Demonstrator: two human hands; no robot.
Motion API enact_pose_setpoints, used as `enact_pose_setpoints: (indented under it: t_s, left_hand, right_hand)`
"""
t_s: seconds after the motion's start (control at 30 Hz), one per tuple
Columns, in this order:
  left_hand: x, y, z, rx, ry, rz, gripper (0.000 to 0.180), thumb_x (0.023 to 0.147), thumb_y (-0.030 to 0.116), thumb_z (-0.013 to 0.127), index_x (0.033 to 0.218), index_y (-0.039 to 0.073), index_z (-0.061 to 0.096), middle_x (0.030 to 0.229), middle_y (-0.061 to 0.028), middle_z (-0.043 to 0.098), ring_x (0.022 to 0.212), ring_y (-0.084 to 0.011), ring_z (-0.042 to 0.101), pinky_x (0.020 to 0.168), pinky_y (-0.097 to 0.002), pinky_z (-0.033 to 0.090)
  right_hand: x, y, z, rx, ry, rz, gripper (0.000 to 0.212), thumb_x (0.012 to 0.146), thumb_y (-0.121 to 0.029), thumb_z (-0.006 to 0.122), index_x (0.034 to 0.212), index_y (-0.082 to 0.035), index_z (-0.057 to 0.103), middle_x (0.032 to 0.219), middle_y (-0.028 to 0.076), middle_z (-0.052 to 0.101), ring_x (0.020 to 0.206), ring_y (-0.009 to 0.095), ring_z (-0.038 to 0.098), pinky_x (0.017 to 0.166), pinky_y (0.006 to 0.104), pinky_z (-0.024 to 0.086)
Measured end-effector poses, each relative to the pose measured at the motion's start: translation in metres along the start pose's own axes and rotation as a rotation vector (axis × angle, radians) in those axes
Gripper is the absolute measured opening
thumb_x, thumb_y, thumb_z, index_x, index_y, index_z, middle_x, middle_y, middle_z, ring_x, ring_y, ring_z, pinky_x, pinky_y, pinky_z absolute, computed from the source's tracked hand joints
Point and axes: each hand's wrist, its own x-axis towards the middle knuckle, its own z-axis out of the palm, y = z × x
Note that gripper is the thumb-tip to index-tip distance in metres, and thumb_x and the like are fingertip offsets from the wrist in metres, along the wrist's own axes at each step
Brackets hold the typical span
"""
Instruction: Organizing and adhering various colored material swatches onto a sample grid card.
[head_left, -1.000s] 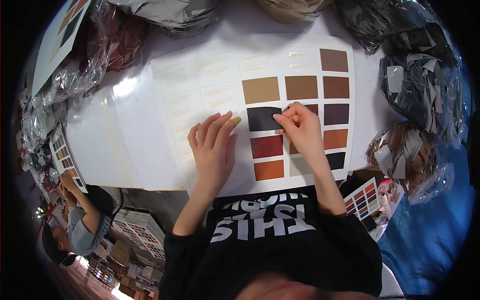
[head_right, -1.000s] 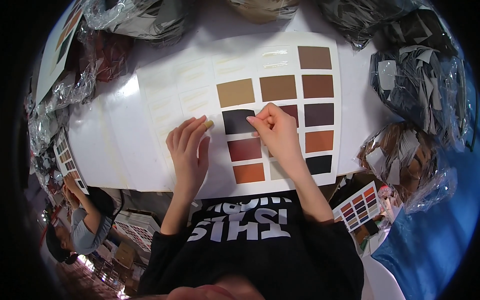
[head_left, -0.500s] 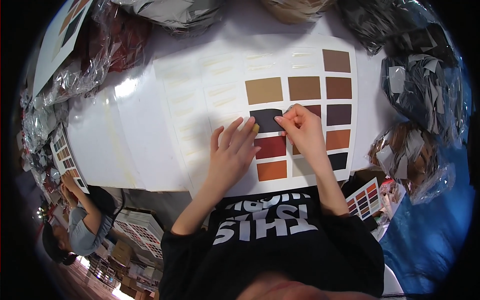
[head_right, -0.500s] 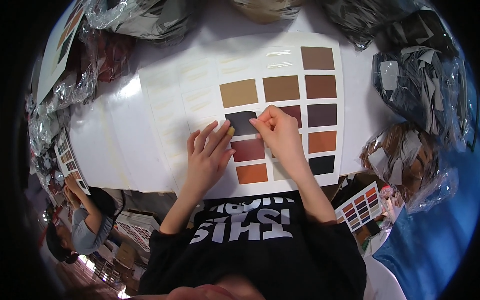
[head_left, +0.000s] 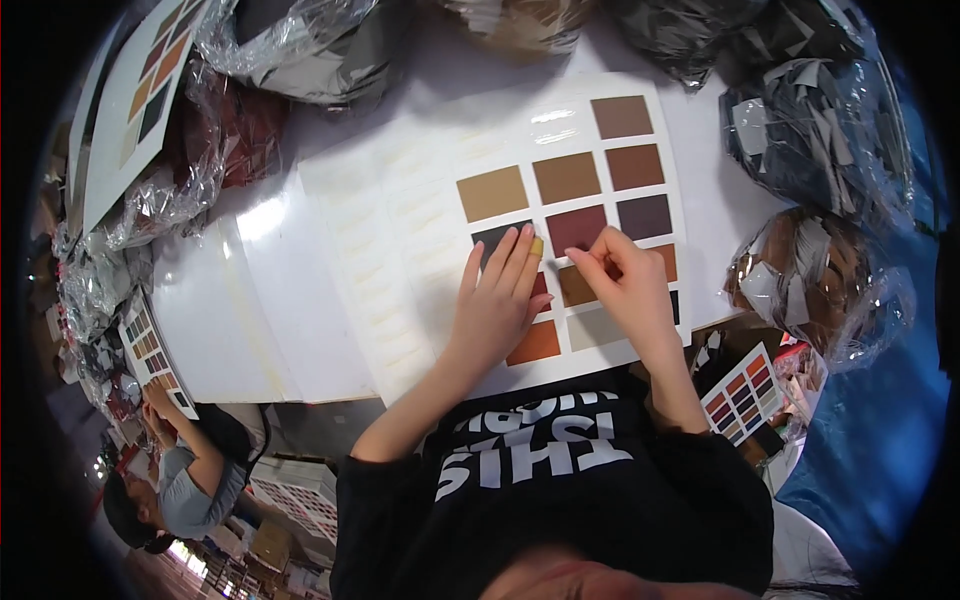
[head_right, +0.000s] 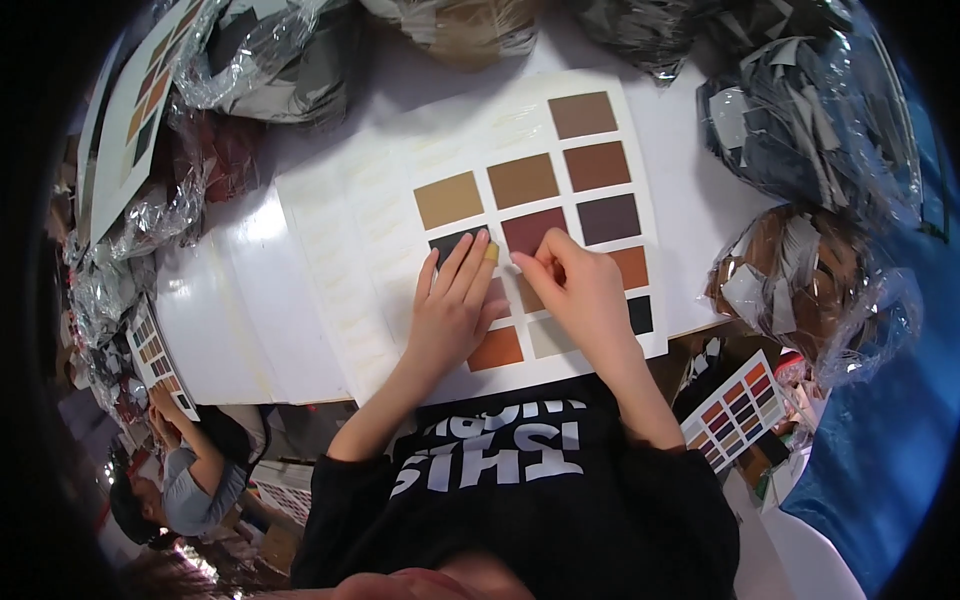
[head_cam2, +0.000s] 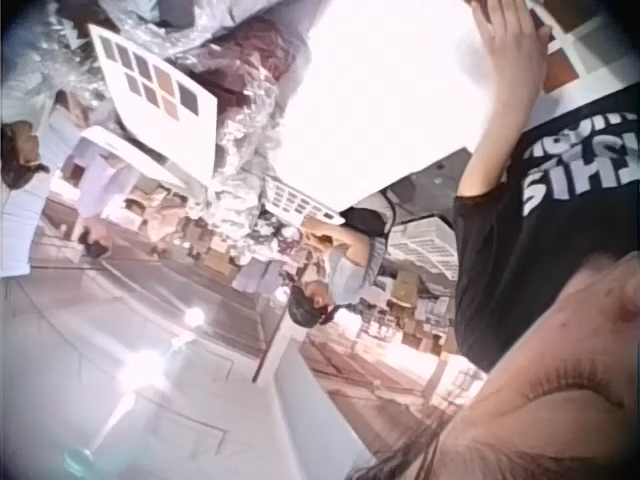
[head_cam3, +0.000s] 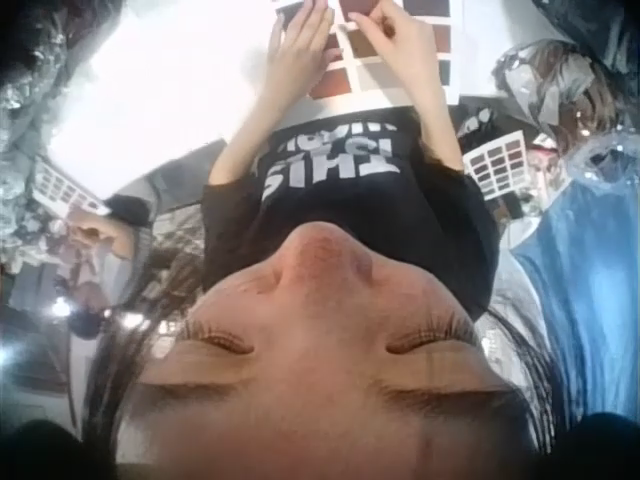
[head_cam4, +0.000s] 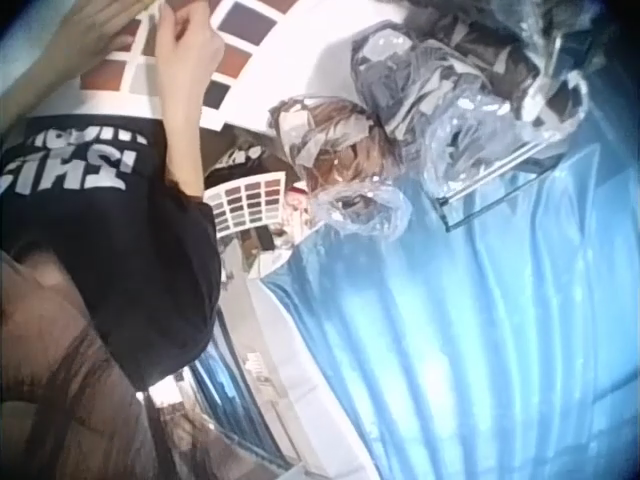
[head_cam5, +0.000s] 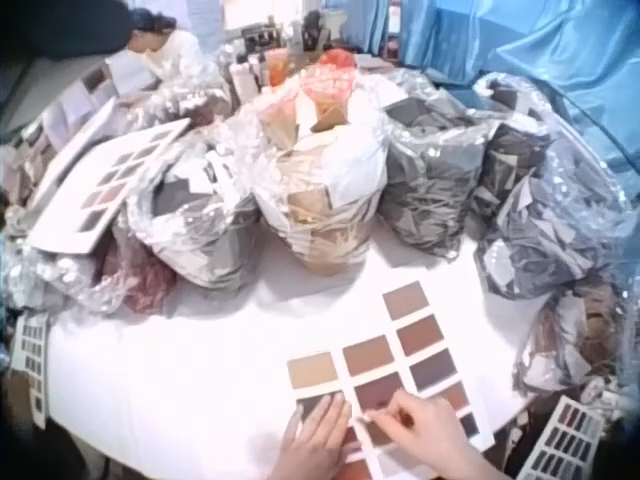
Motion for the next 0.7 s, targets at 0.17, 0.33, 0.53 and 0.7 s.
enact_pose_setpoints:
  t_s: [0.17,0.33,0.53,0.7]
  left_hand:
    - [0.011,0.01,-0.01,-0.01,0.038,-0.005,0.058,0.08,0.031,0.068,0.128,0.002,0.053,0.143,-0.0107,0.045,0.132,-0.0263,0.041,0.109,-0.0514,0.026]
    - [0.099,0.029,-0.068,0.07,0.28,0.197,0.054,0.082,0.027,0.067,0.131,0.009,0.052,0.144,-0.0076,0.043,0.133,-0.0245,0.038,0.107,-0.0482,0.029]
    - [0.281,0.038,-0.133,-0.37,0.638,0.496,0.024,0.089,0.012,0.061,0.111,0.004,0.064,0.106,-0.0131,0.067,0.097,-0.0276,0.064,0.084,-0.0355,0.049]
    - [0.363,0.024,-0.138,-0.171,0.64,0.477,0.022,0.086,0.01,0.052,0.1,-0.002,0.065,0.095,-0.0231,0.065,0.092,-0.0386,0.062,0.084,-0.0436,0.049]
  right_hand:
    - [-0.032,0.008,-0.041,0.046,0.1,-0.09,0.021,0.087,-0.017,0.069,0.078,-0.001,0.058,0.059,0.008,0.057,0.049,0.016,0.054,0.048,0.0265,0.041]
    - [-0.07,0.011,-0.1,-0.089,0.164,-0.177,0.017,0.083,-0.012,0.072,0.079,-0.001,0.061,0.061,0.008,0.059,0.05,0.015,0.056,0.049,0.0258,0.042]
    - [-0.102,-0.009,-0.176,-0.374,0.244,-0.407,0.01,0.076,-0.006,0.074,0.078,-0.004,0.064,0.068,0.006,0.063,0.053,0.02,0.059,0.051,0.0288,0.043]
    - [-0.091,-0.019,-0.224,-0.613,0.305,-0.493,0.014,0.074,-0.007,0.076,0.08,-0.004,0.064,0.069,0.007,0.063,0.054,0.019,0.058,0.051,0.0284,0.043]
